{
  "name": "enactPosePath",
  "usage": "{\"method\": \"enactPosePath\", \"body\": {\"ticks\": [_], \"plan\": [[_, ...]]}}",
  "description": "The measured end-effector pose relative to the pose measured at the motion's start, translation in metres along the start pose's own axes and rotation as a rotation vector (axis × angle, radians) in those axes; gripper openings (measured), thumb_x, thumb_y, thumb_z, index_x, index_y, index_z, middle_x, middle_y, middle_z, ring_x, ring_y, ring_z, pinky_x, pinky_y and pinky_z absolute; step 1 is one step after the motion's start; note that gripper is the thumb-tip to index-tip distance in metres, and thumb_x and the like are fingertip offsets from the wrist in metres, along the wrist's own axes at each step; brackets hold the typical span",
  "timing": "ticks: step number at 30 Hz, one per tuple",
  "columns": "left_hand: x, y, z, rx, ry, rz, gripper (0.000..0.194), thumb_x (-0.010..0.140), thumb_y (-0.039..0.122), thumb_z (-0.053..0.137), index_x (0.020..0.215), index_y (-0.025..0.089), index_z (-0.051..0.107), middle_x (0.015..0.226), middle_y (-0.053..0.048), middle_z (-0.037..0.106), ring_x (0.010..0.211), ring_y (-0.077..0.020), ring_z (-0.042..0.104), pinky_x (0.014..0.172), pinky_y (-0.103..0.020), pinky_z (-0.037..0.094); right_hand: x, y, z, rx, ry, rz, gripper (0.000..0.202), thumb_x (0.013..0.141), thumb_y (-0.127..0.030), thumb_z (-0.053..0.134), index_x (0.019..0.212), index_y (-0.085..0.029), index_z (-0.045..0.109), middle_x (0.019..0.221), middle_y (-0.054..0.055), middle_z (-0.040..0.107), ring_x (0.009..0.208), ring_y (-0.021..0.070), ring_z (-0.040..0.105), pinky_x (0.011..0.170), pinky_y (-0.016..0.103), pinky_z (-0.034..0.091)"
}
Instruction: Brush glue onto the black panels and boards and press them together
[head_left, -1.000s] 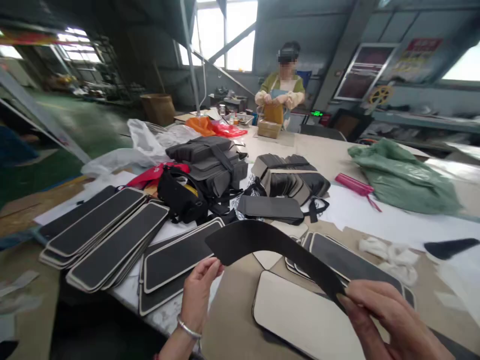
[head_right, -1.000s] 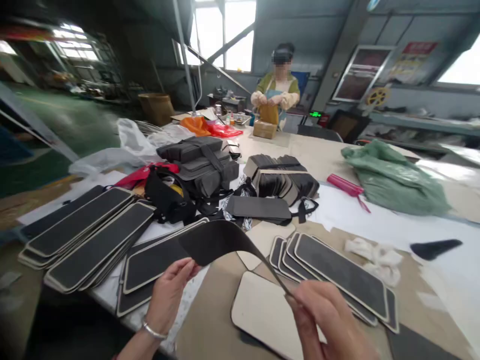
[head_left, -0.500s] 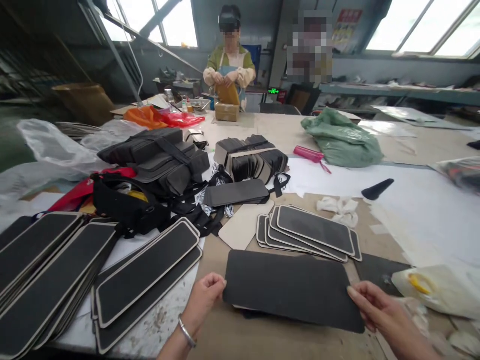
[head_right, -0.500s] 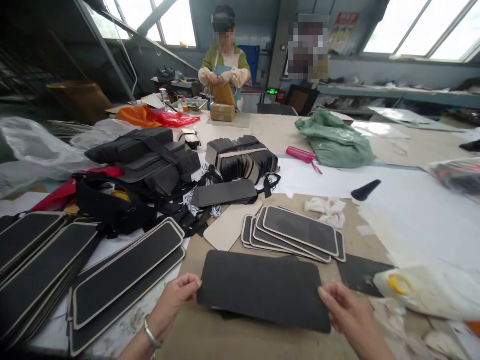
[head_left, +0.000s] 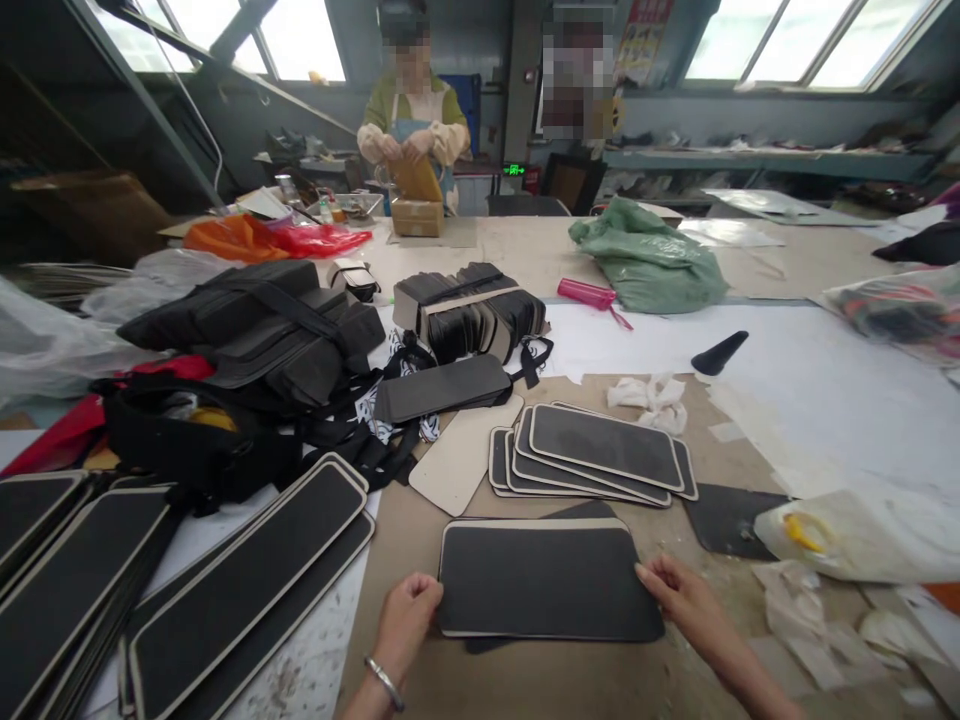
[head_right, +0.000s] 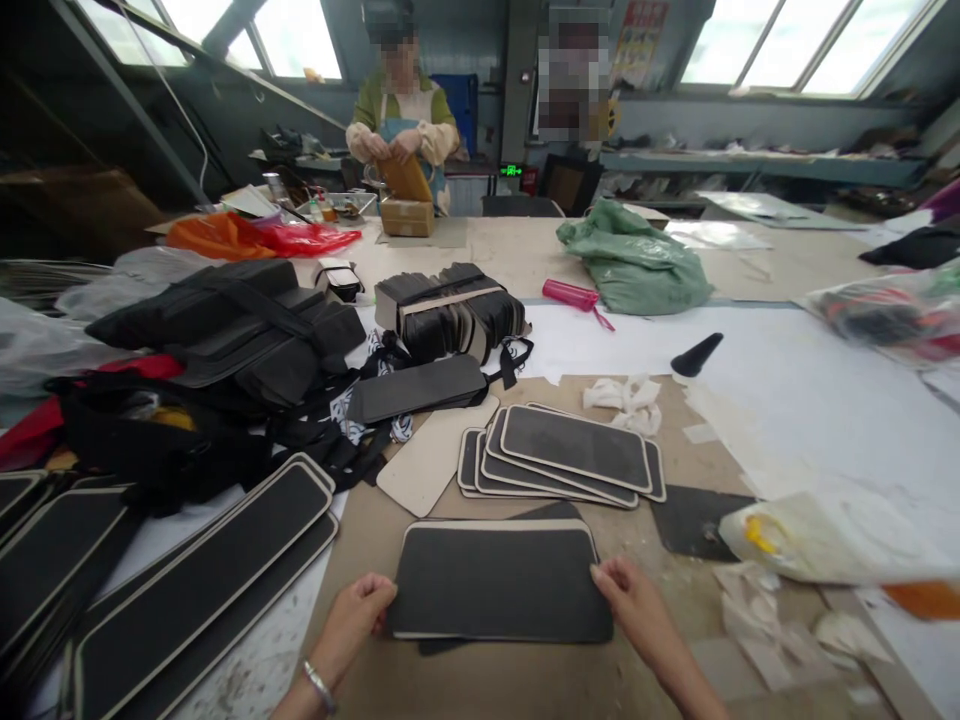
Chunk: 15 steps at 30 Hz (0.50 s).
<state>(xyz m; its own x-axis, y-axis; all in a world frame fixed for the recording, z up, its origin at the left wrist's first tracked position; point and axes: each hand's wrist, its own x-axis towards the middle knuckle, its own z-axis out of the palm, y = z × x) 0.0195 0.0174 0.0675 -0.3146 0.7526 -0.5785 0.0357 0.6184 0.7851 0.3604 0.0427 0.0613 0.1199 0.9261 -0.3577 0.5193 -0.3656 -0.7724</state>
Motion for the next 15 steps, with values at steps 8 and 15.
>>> {"method": "enactPosePath", "body": {"ticks": [8,15], "plan": [[0.002,-0.002,0.004,0.032,0.009,-0.005,0.028,0.045,0.046,0.058,0.046,0.019,0.051,0.041,0.004,0.045,0.044,-0.0118,0.039,0.046,-0.025,0.028,0.013,0.015,0.009,-0.221,0.107,-0.106,0.032,0.068,-0.052,0.039,0.058,-0.022,0.044,0.052,0.001,0.05,0.051,0.0165,0.049,0.051,0.03,0.039],[0.005,-0.007,0.007,0.071,0.023,0.039,0.026,0.049,0.045,0.055,0.046,0.019,0.051,0.043,0.004,0.044,0.046,-0.0116,0.038,0.048,-0.025,0.03,0.013,0.016,0.012,-0.326,0.152,-0.14,0.028,0.07,-0.048,0.041,0.057,-0.024,0.041,0.053,0.002,0.051,0.052,0.0175,0.047,0.053,0.032,0.035]]}}
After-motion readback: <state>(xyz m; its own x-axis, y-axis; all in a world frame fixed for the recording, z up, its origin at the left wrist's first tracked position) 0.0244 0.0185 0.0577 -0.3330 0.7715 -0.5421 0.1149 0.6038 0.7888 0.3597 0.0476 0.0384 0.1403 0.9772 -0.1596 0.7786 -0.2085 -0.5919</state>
